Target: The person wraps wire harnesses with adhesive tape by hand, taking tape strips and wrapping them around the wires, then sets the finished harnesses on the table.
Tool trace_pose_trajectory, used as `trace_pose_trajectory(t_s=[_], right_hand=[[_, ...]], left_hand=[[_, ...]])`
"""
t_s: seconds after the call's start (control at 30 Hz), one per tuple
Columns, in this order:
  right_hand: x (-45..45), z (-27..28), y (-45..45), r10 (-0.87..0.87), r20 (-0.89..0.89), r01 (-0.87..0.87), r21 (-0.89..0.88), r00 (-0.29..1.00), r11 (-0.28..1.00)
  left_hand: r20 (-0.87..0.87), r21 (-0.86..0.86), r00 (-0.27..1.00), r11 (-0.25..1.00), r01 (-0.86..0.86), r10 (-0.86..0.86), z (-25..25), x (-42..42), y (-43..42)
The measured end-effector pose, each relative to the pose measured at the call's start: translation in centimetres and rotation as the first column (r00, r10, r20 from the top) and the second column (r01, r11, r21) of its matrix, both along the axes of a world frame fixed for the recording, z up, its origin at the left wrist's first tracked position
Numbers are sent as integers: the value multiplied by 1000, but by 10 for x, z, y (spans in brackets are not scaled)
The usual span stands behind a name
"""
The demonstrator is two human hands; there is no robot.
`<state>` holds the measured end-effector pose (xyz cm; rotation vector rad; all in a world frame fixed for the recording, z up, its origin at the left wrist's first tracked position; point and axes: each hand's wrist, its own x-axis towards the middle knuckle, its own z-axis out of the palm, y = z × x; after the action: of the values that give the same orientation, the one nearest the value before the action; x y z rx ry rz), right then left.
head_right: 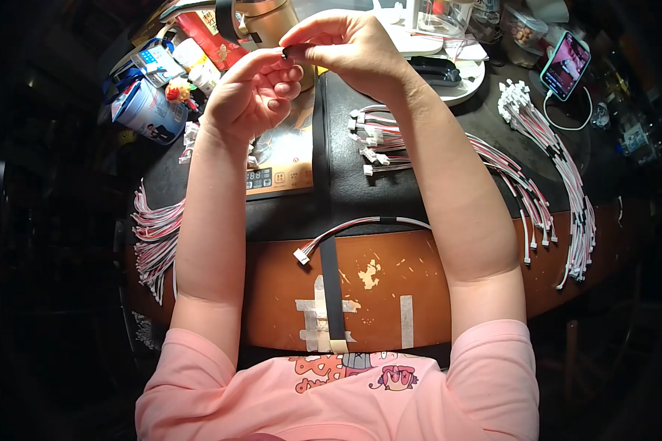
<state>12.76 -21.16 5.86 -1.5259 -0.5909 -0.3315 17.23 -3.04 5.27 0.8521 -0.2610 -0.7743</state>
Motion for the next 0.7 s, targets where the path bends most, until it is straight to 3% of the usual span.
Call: trace_pose_trajectory(t_s=[0.13, 0.27, 0.47, 0.53, 0.6, 0.7], right_hand=[[-1, 1, 1, -60, -64, 59, -9, 996, 998], [-1, -2, 7, -102, -312, 171, 203, 945, 964], [-5, 3, 1, -114, -464, 283, 315, 879, 906], [-9, 5, 9, -136, -490, 294, 263, 861, 919], [-12, 5, 14, -158, -515, 304, 211, 842, 929], [-13, 4, 15, -156, -503, 286, 192, 850, 939]], left_hand=[[-27, -40, 996, 996, 85, -86, 2, 0, 0], [-75, 10, 997, 1000, -16, 17, 5, -7, -4], [30, -5, 986, 986, -164, 165, 21, -14, 6], [459, 97, 815, 892, -441, 353, 16, -20, -4], [805, 62, 460, 718, -694, 375, 12, -23, -9], [839, 100, 452, 729, -678, 305, 9, -23, -8]])
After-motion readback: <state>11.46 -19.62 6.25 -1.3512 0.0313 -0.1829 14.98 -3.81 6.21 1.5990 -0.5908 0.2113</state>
